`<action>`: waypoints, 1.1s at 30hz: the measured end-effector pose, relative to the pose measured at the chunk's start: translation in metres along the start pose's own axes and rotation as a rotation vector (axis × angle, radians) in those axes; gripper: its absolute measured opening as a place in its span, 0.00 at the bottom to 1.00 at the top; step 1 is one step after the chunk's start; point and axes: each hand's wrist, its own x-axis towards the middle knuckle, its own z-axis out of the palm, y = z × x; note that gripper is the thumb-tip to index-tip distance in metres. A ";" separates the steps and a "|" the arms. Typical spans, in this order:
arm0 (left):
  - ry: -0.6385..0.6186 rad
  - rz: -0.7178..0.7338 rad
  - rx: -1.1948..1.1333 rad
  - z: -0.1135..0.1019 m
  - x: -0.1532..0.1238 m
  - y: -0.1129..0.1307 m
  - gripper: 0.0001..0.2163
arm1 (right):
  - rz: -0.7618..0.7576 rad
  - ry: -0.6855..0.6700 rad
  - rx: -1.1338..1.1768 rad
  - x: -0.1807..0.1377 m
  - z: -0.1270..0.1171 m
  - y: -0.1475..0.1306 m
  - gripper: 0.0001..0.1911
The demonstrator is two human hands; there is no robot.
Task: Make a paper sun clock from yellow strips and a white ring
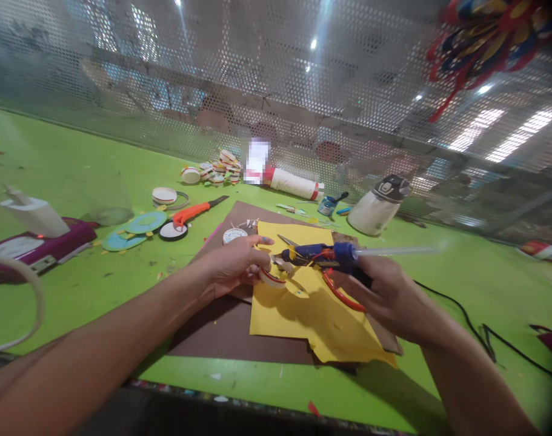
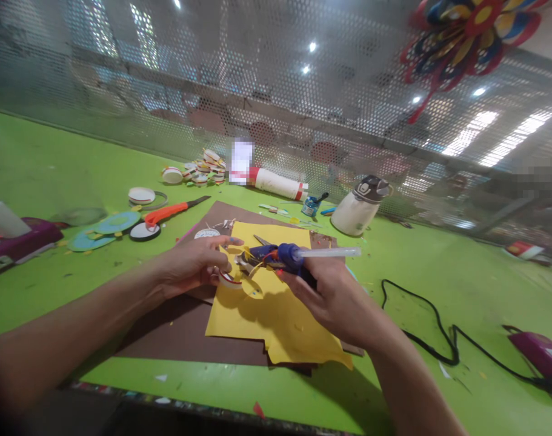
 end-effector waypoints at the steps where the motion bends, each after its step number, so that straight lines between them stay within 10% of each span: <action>1: 0.002 0.001 0.003 0.000 0.000 0.000 0.32 | 0.010 -0.007 -0.009 0.000 0.000 0.000 0.15; 33: 0.026 -0.010 0.070 0.001 0.001 0.000 0.31 | 0.019 -0.012 0.049 0.000 0.004 0.007 0.16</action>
